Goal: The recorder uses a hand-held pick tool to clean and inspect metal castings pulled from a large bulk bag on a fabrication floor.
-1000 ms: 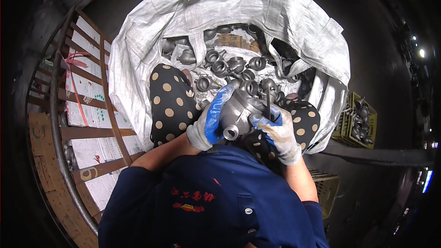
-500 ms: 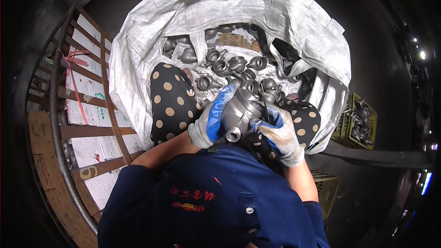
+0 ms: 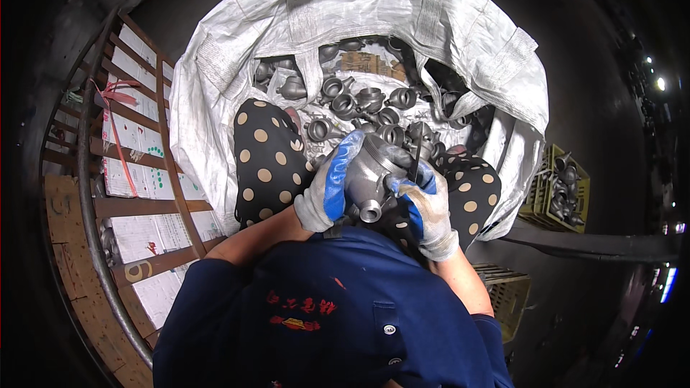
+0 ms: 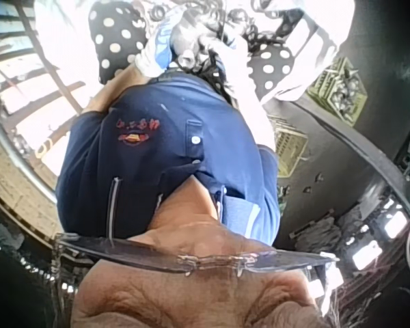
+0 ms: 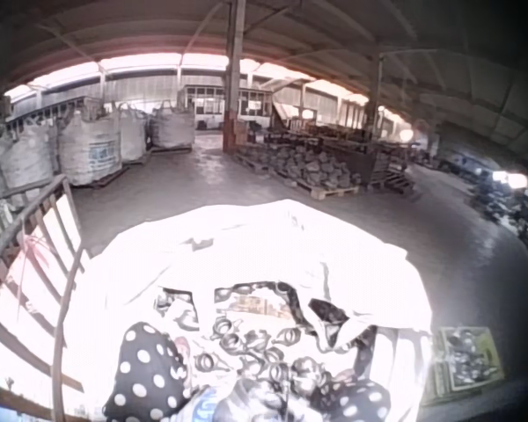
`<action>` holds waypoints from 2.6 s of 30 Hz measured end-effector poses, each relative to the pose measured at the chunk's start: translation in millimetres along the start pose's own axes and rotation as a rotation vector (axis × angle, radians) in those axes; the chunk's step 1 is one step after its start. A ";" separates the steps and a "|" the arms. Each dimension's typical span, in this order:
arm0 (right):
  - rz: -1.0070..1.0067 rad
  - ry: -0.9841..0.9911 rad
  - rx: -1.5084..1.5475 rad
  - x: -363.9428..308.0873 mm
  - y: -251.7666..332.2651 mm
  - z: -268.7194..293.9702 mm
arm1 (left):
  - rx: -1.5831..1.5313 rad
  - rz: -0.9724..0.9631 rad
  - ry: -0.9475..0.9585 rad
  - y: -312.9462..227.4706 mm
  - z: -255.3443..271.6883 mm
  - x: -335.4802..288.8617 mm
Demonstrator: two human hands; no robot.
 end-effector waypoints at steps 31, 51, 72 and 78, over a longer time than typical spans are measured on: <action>0.015 -0.129 -0.245 -16.3 -13.2 24.3 | 0.432 0.019 -0.004 25.8 47.9 5.2; -0.122 -0.072 0.185 -17.1 -15.7 28.9 | -0.151 0.096 -0.347 2.7 23.3 13.9; 0.024 -0.035 -0.205 -4.0 -57.4 34.4 | -0.739 -0.172 -0.300 -71.3 77.2 27.2; 0.231 0.078 -1.035 5.4 -80.1 63.9 | 0.159 -0.703 -0.715 -254.7 174.4 10.8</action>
Point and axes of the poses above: each hand's wrist, its own x-axis towards the middle knuckle, its own z-axis out of the back of the hand, y = z × x, the point moved 2 cm from there along x, towards the middle knuckle, and after that the axes turned 12 degrees about -z, right-handed, at the moved point
